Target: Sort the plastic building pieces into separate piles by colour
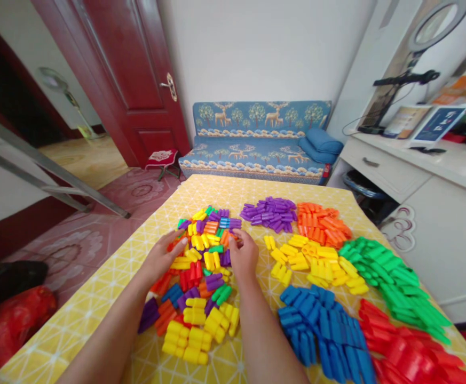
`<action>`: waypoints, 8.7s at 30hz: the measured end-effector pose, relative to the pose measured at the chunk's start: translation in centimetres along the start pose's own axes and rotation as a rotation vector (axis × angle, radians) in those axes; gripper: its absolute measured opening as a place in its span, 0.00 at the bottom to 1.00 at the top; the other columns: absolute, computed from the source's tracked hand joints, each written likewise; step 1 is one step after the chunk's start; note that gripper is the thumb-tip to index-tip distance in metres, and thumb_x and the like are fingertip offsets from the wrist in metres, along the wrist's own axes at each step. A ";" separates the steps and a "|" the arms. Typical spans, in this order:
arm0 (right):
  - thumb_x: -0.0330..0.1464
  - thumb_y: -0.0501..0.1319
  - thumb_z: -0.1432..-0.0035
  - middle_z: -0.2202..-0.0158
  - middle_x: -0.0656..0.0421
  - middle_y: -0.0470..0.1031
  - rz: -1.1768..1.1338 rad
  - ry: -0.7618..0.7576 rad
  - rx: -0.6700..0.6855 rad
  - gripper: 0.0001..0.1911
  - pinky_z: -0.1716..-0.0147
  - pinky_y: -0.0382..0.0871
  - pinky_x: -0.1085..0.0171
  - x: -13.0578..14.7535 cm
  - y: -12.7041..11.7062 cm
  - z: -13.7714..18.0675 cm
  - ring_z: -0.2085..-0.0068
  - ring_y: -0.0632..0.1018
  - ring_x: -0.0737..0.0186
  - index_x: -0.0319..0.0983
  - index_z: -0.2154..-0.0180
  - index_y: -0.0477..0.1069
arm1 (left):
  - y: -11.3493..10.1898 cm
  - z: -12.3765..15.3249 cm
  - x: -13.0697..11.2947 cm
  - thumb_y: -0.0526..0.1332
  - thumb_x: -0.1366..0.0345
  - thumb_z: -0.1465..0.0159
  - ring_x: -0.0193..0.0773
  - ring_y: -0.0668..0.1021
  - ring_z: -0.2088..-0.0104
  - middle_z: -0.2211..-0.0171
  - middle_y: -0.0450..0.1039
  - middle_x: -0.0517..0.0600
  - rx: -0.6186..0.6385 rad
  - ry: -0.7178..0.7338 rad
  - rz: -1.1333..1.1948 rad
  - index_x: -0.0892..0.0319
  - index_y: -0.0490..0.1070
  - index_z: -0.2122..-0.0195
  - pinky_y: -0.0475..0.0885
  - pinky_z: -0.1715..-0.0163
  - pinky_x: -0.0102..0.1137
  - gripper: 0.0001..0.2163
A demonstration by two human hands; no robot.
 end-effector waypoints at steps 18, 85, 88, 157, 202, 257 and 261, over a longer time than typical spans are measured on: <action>0.44 0.62 0.48 0.74 0.60 0.75 0.381 -0.115 0.363 0.12 0.72 0.61 0.64 5.4 -0.7 1.4 0.72 0.74 0.60 0.43 0.73 0.74 | 1.3 -1.7 2.4 0.54 0.50 0.36 0.45 0.69 0.42 0.42 0.67 0.55 -0.044 0.195 0.143 0.56 0.74 0.50 0.60 0.40 0.40 0.21; 0.33 0.65 0.52 0.60 0.55 0.78 1.167 -0.022 0.318 0.19 0.62 0.65 0.63 1.3 -12.5 -9.6 0.58 0.77 0.55 0.44 0.55 0.74 | 1.9 -2.3 3.4 0.57 0.47 0.40 0.49 0.68 0.42 0.45 0.69 0.56 -0.050 0.193 0.278 0.57 0.76 0.53 0.59 0.40 0.43 0.23; 0.35 0.63 0.51 0.59 0.56 0.78 1.193 -0.067 0.349 0.18 0.62 0.65 0.63 2.8 -12.9 -9.5 0.57 0.77 0.54 0.44 0.55 0.74 | 2.0 -2.4 3.5 0.57 0.47 0.39 0.49 0.68 0.42 0.45 0.69 0.56 -0.048 0.190 0.267 0.58 0.75 0.52 0.59 0.39 0.42 0.23; 0.28 0.61 0.50 0.59 0.57 0.75 -0.021 -0.152 0.114 0.15 0.54 0.68 0.61 2.3 -0.1 3.0 0.58 0.75 0.60 0.39 0.58 0.73 | 2.1 -2.3 3.8 0.57 0.49 0.39 0.47 0.71 0.45 0.46 0.69 0.56 -0.077 0.201 0.236 0.57 0.76 0.52 0.61 0.41 0.42 0.21; 0.41 0.53 0.38 0.76 0.64 0.67 -0.345 0.057 -0.001 0.21 0.78 0.67 0.67 3.8 -1.0 3.3 0.79 0.70 0.66 0.41 0.46 0.62 | 2.0 -2.3 3.5 0.57 0.48 0.39 0.47 0.71 0.45 0.46 0.70 0.56 -0.069 0.211 0.226 0.56 0.76 0.53 0.62 0.41 0.44 0.21; 0.26 0.62 0.51 0.65 0.58 0.77 0.573 -0.206 0.254 0.09 0.67 0.66 0.63 4.7 -4.6 0.3 0.68 0.76 0.61 0.43 0.68 0.77 | 1.9 -2.3 3.4 0.56 0.47 0.39 0.49 0.71 0.45 0.46 0.70 0.58 -0.065 0.201 0.240 0.58 0.76 0.53 0.61 0.41 0.44 0.23; 0.30 0.64 0.51 0.68 0.60 0.78 0.567 -0.106 0.369 0.06 0.72 0.64 0.65 5.3 -3.3 1.4 0.69 0.77 0.60 0.45 0.68 0.76 | 1.9 -2.3 3.4 0.56 0.47 0.39 0.48 0.71 0.45 0.47 0.70 0.57 -0.065 0.203 0.248 0.57 0.76 0.53 0.62 0.41 0.44 0.22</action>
Point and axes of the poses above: each hand's wrist, its own z-axis away from the middle knuckle, its own y-axis out of the palm, x = y × z, the point moved 1 cm from there along -z, towards the middle knuckle
